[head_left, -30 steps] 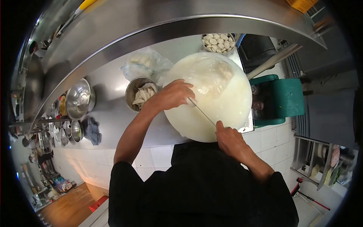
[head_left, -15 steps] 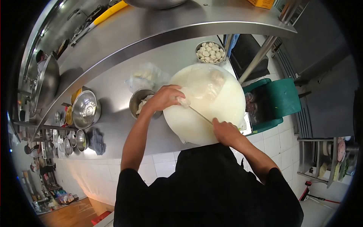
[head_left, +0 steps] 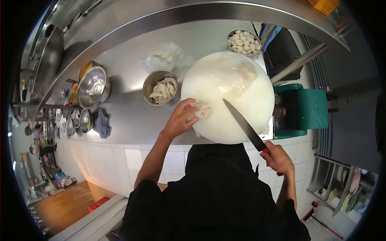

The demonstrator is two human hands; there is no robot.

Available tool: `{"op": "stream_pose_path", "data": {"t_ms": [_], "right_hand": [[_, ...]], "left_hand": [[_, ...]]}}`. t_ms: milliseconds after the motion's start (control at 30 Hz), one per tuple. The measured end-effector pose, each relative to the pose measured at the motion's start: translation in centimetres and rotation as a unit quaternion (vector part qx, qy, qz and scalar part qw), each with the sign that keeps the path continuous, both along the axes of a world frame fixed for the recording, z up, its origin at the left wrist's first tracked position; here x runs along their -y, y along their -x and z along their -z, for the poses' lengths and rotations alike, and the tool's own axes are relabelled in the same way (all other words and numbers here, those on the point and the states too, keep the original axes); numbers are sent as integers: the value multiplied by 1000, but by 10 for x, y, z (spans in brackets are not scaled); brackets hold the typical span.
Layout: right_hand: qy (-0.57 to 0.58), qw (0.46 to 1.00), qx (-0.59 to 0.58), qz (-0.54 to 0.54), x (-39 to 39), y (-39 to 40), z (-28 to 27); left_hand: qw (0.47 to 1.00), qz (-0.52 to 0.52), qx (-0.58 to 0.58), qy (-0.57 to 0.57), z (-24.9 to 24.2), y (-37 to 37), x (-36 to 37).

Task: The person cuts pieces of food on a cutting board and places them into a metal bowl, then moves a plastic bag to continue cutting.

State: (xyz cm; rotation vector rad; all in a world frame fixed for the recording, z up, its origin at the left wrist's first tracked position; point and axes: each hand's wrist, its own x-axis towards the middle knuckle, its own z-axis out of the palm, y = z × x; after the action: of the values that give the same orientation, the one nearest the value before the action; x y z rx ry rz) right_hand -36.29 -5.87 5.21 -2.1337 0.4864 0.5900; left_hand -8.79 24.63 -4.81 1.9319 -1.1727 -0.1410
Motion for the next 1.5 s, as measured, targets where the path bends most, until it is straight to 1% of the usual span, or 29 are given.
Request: {"op": "stream_pose_path", "data": {"t_ms": [100, 167, 200, 267, 300, 333, 367, 433, 467, 567, 600, 800, 967, 1200, 1400, 1500], "right_hand": [[21, 998, 53, -2, -19, -15, -4], [14, 999, 36, -5, -27, -30, -6], [12, 1000, 27, -6, -30, -35, -6], [68, 997, 23, -37, -36, -38, -1], [97, 994, 19, -52, -37, -38, 2], [109, 991, 61, -56, -38, -37, 3], [130, 988, 57, -61, -40, -41, 0], [168, 982, 46, -70, -53, -53, -16], [177, 976, 93, -90, -57, -53, -6], [207, 966, 81, -135, -81, -68, -12], [214, 960, 97, -152, -86, -69, -14], [196, 964, 50, -173, -90, -69, -33], [172, 970, 33, -169, -88, -71, -40], [155, 974, -13, -166, -87, -78, -48], [183, 974, 4, -133, -80, -83, -54], [187, 974, 18, -128, -79, -86, -45]], "left_hand": [[1000, 7, 3, -7, 3, 2, 4], [1000, -5, -13, -2, 7, 5, 11], [1000, -16, -1, 4, 8, 7, 15], [999, -34, 22, 15, 8, 12, 19], [996, -32, 88, 2, 7, 12, 17], [987, -30, 155, -10, -4, 12, 18], [975, -30, 219, -23, -9, 12, 18], [975, 3, 224, -6, -2, 9, 17], [973, 20, 230, 3, 1, 4, 19], [969, 63, 240, 23, -3, -7, 29], [967, 72, 244, 26, -4, -10, 30], [960, 100, 256, 51, -4, -17, 33], [959, 103, 257, 61, 1, -21, 34], [968, 110, 218, 65, 8, -23, 30], [972, 109, 199, 63, 10, -24, 31], [971, 118, 201, 49, 5, -26, 34]]}}
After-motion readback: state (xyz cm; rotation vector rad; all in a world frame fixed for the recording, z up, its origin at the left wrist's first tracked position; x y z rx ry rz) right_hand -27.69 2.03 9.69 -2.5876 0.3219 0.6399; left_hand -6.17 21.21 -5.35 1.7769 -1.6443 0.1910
